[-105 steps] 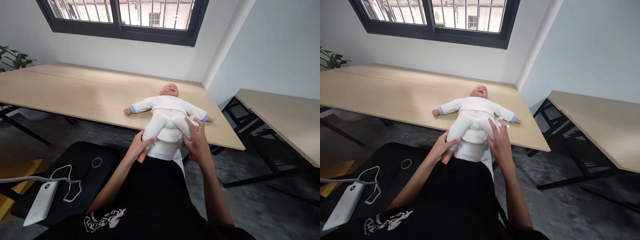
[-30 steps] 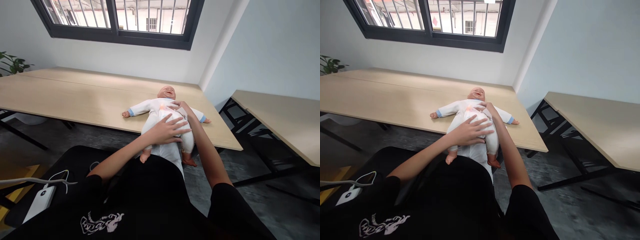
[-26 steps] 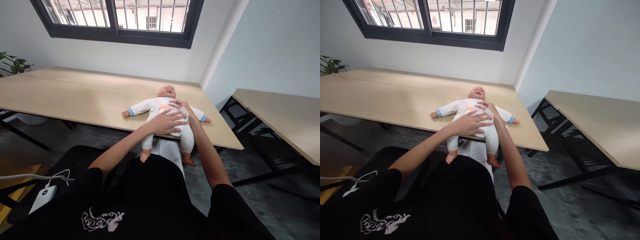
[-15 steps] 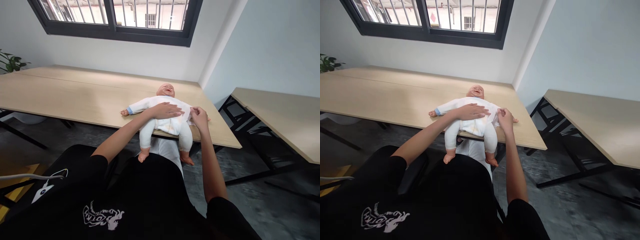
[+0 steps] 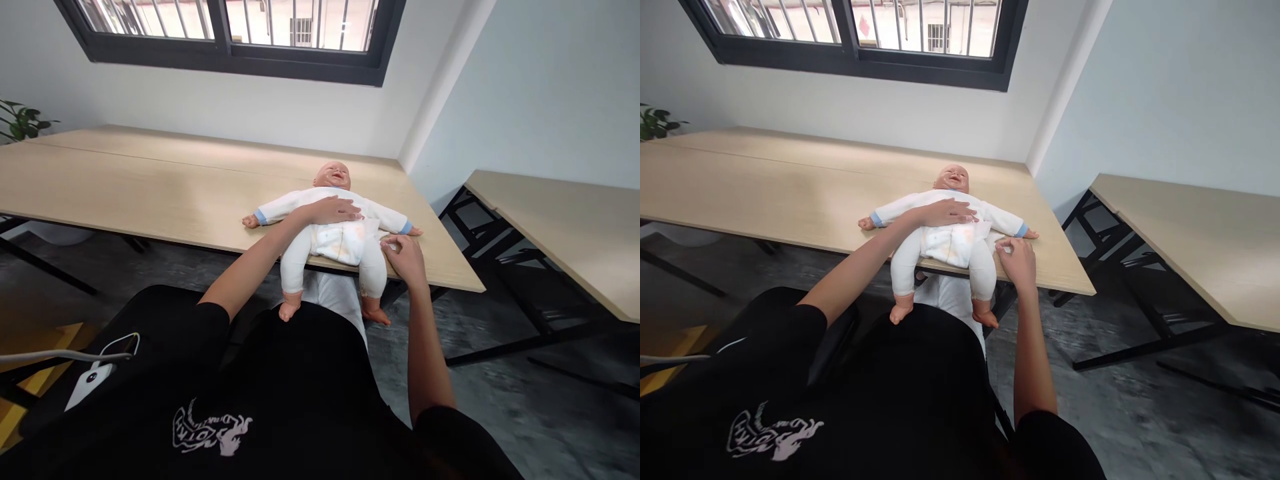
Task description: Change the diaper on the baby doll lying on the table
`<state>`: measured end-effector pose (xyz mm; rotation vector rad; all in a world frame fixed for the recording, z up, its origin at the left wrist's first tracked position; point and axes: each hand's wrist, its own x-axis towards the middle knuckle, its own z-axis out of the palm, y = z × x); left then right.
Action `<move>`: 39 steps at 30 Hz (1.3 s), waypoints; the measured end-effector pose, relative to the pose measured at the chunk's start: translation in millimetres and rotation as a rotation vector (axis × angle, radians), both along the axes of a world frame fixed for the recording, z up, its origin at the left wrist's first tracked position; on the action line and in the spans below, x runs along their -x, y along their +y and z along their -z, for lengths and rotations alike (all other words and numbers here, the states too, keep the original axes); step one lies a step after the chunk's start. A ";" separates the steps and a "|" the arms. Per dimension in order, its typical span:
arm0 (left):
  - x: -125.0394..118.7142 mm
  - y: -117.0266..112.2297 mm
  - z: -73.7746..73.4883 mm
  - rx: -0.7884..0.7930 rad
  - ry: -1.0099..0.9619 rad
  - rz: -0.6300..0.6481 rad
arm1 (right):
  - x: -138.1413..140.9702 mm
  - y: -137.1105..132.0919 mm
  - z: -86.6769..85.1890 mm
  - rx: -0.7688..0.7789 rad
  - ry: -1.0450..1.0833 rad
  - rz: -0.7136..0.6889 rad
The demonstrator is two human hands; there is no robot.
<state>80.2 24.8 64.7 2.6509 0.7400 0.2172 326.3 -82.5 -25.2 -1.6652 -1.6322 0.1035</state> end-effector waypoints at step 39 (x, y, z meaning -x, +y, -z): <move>-3.3 14.0 13.8 -0.097 -0.038 -0.107 | 93.3 45.4 -82.9 -0.144 0.416 -0.257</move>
